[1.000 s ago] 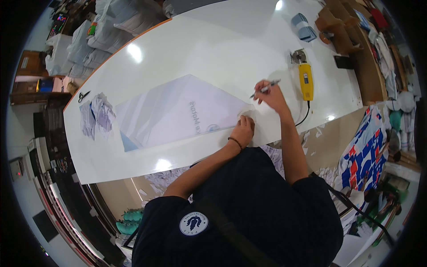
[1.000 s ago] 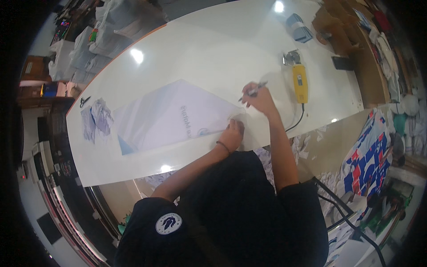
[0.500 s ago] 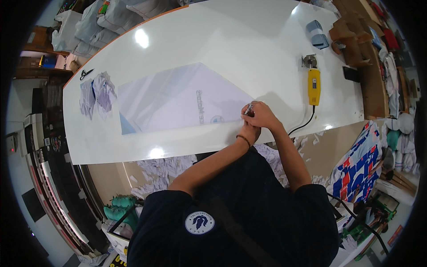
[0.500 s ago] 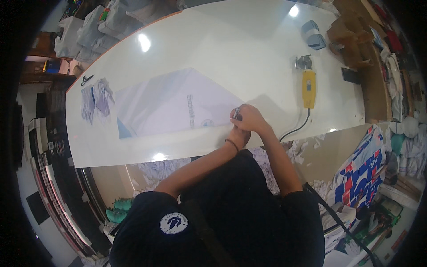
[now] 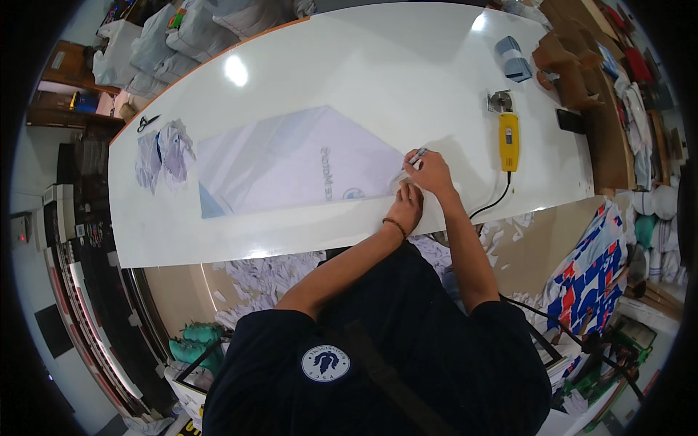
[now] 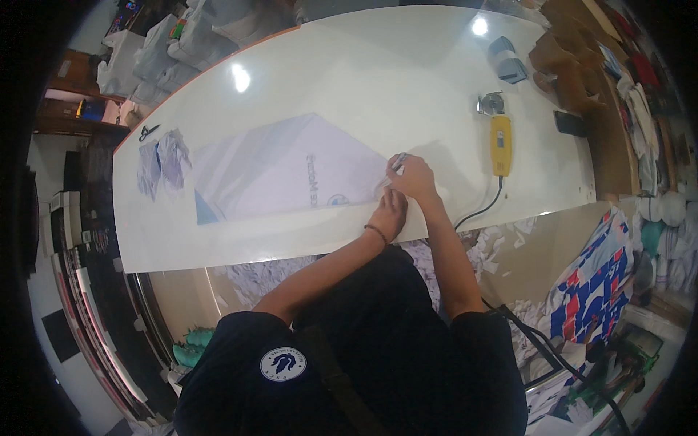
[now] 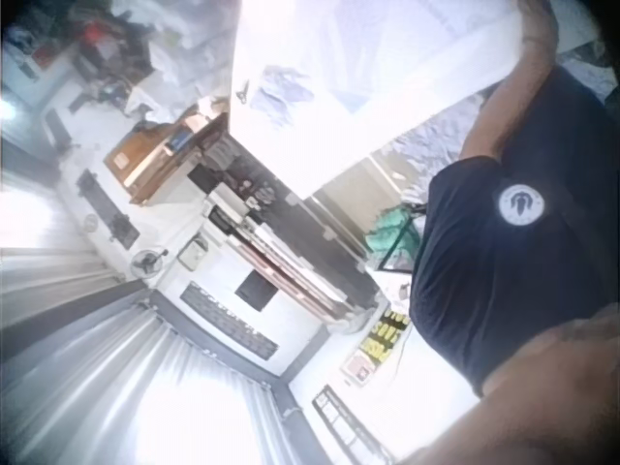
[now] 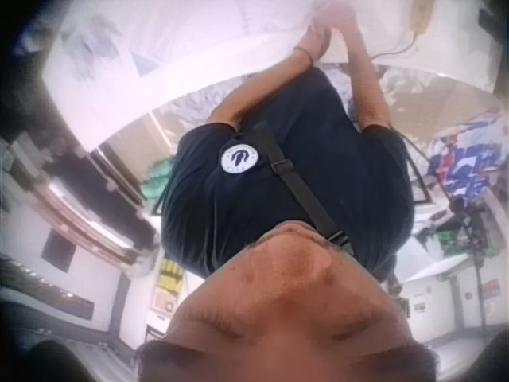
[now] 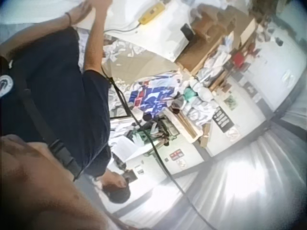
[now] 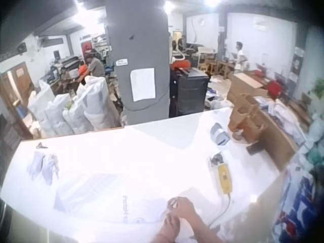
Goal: The person cuts a white fabric sheet on a table using a yellow rotary cutter and a white template. They repeatedly position the template, trace around it with a pen, and cut along the marked lines, then fold and stack the cut pieces.
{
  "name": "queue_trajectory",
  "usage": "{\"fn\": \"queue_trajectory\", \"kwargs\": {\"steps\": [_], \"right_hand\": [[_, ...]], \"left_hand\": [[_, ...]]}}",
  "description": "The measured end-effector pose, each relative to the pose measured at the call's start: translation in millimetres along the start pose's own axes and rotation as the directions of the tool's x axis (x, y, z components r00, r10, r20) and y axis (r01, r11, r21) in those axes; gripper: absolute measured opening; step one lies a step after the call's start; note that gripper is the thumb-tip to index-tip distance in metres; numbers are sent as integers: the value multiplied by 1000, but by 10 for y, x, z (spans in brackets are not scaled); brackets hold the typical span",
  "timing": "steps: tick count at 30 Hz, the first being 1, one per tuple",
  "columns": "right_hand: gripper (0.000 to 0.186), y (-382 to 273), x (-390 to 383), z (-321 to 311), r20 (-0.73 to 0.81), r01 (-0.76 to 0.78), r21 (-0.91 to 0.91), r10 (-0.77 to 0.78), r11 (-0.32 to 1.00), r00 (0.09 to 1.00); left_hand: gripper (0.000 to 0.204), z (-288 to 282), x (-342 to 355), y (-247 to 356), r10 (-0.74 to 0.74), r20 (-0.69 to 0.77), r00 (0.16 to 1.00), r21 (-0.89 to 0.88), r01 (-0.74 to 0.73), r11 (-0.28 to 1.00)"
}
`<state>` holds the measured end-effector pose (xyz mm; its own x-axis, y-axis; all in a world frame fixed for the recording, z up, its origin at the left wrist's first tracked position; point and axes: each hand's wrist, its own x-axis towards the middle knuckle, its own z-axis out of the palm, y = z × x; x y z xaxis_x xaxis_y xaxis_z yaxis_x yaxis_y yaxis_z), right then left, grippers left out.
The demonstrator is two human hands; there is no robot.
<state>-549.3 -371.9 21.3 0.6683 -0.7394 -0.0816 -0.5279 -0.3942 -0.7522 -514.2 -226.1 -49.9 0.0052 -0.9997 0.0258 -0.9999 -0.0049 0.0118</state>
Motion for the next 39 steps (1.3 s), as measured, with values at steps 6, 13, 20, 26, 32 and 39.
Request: {"fn": "queue_trajectory", "kwargs": {"steps": [6,13,20,26,32,39], "right_hand": [[20,506,-69,-352,-207,-173,-164,137,971,969],[15,541,125,-503,-198,-218,-326,159,920,967],[21,732,712,-539,-256,-226,-438,120,870,959],[54,861,617,-1152,-721,-413,-442,-42,796,692],[78,1675,288,-1690,-530,-650,228,652,725,542],[73,1480,265,-1713,-391,-683,25,636,730,665]], "left_hand": [[39,-133,27,-102,29,7,1000,-49,-28,998],[32,-185,128,-245,71,-61,996,-30,-73,997],[41,-261,265,-390,248,-82,965,91,-241,966],[47,-291,260,-542,302,-159,940,1,-306,952],[42,-682,567,-898,-14,-178,984,-312,-43,949],[40,-859,1169,-1840,-457,-9,889,-731,306,610]]}}
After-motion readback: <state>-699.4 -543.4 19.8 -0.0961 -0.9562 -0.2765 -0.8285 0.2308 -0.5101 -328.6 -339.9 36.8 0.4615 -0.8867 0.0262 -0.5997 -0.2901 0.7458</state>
